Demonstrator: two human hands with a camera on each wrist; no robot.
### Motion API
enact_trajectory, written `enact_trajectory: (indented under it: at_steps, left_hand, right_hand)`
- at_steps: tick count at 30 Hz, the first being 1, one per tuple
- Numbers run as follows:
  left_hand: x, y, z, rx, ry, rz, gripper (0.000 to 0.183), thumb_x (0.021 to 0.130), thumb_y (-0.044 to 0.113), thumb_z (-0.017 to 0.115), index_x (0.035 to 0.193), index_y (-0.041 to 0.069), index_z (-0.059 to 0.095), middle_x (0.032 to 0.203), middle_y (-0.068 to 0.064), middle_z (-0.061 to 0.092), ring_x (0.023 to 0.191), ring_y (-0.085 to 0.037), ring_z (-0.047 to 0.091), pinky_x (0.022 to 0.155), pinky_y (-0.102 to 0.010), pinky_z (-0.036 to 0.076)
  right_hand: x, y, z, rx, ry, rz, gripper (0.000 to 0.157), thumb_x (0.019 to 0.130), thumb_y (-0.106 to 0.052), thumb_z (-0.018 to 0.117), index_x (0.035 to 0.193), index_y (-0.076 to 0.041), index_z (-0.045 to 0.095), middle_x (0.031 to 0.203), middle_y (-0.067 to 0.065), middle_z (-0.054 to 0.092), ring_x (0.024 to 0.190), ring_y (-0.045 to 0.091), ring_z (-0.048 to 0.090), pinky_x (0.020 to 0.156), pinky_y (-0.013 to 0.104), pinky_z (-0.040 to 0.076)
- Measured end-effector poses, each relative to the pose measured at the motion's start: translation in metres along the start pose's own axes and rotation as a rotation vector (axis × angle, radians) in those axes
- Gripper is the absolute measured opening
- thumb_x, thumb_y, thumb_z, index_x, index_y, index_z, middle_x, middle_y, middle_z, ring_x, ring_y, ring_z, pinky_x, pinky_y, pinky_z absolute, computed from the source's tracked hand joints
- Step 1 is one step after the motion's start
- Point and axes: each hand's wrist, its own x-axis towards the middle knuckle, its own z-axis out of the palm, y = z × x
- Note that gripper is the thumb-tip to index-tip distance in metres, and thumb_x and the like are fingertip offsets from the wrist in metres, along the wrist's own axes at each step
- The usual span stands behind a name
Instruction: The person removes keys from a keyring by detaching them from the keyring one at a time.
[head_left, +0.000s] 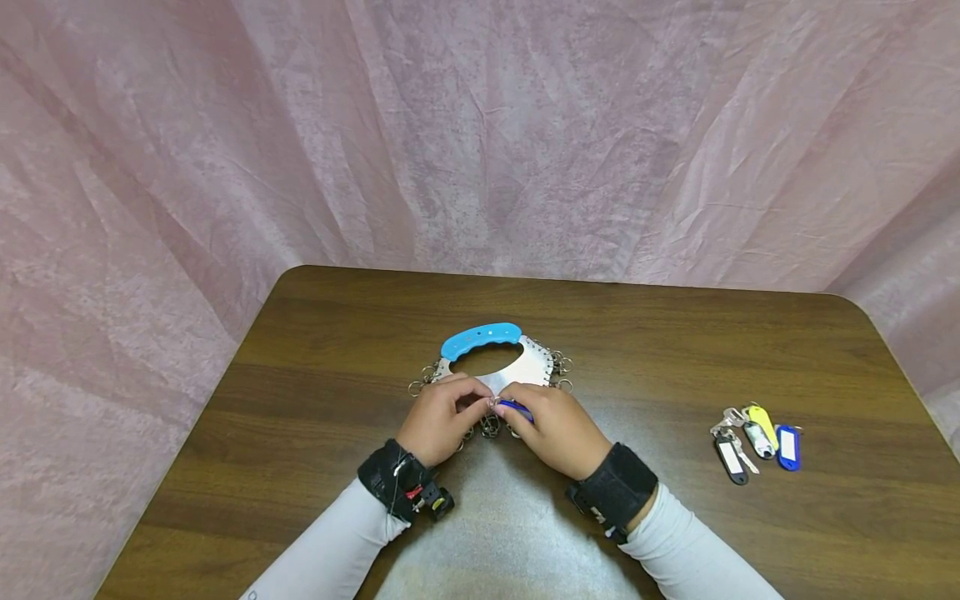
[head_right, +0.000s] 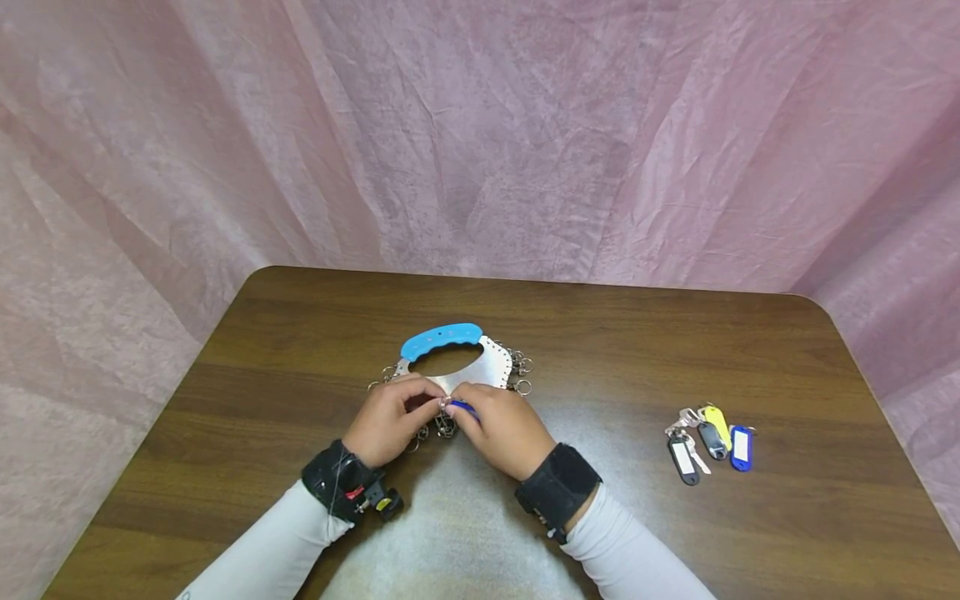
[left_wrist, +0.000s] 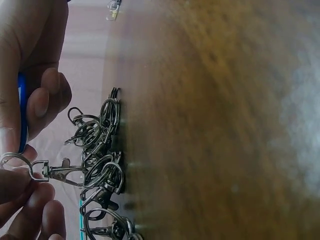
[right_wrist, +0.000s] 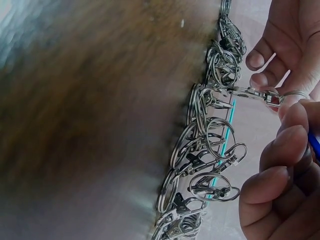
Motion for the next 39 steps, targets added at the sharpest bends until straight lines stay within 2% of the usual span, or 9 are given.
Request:
enact_trajectory:
  at_steps: [9,24,33,39]
  left_hand:
    - [0.001,0.006,-0.002,0.019,-0.014,0.015,0.011,0.089,0.014,0.068,0.086,0.025,0.066,0.087,0.016,0.057,0.074,-0.002,0.051,0.063,-0.024,0.045]
    - [0.001,0.007,-0.002,0.037,-0.012,0.053,0.012,0.088,0.014,0.068,0.088,0.025,0.067,0.089,0.017,0.058,0.076,-0.001,0.052,0.066,-0.024,0.046]
    - [0.002,0.007,0.000,0.024,-0.030,0.012,0.008,0.087,0.015,0.069,0.088,0.023,0.068,0.086,0.015,0.058,0.074,-0.001,0.053,0.064,-0.024,0.048]
    - [0.001,0.007,0.003,0.041,-0.066,-0.021,0.005,0.087,0.018,0.069,0.089,0.023,0.067,0.085,0.015,0.057,0.075,-0.001,0.053,0.065,-0.023,0.047]
  right_hand:
    - [0.000,0.000,-0.001,-0.012,0.012,0.008,0.005,0.094,-0.021,0.059,0.090,-0.018,0.061,0.080,-0.014,0.056,0.071,0.001,0.052,0.064,0.026,0.047]
    - [0.000,-0.003,-0.004,-0.044,0.004,0.049,0.008,0.095,-0.020,0.059,0.086,-0.019,0.058,0.073,-0.013,0.050,0.065,0.004,0.048,0.059,0.026,0.044]
    - [0.000,-0.001,-0.010,-0.052,0.027,0.104,0.007,0.096,-0.019,0.057,0.089,-0.019,0.056,0.073,-0.011,0.050,0.064,0.005,0.048,0.058,0.027,0.043]
    - [-0.005,0.004,-0.016,-0.036,0.044,0.151,0.005,0.098,-0.020,0.053,0.094,-0.018,0.055,0.072,-0.011,0.049,0.065,0.008,0.047,0.059,0.028,0.042]
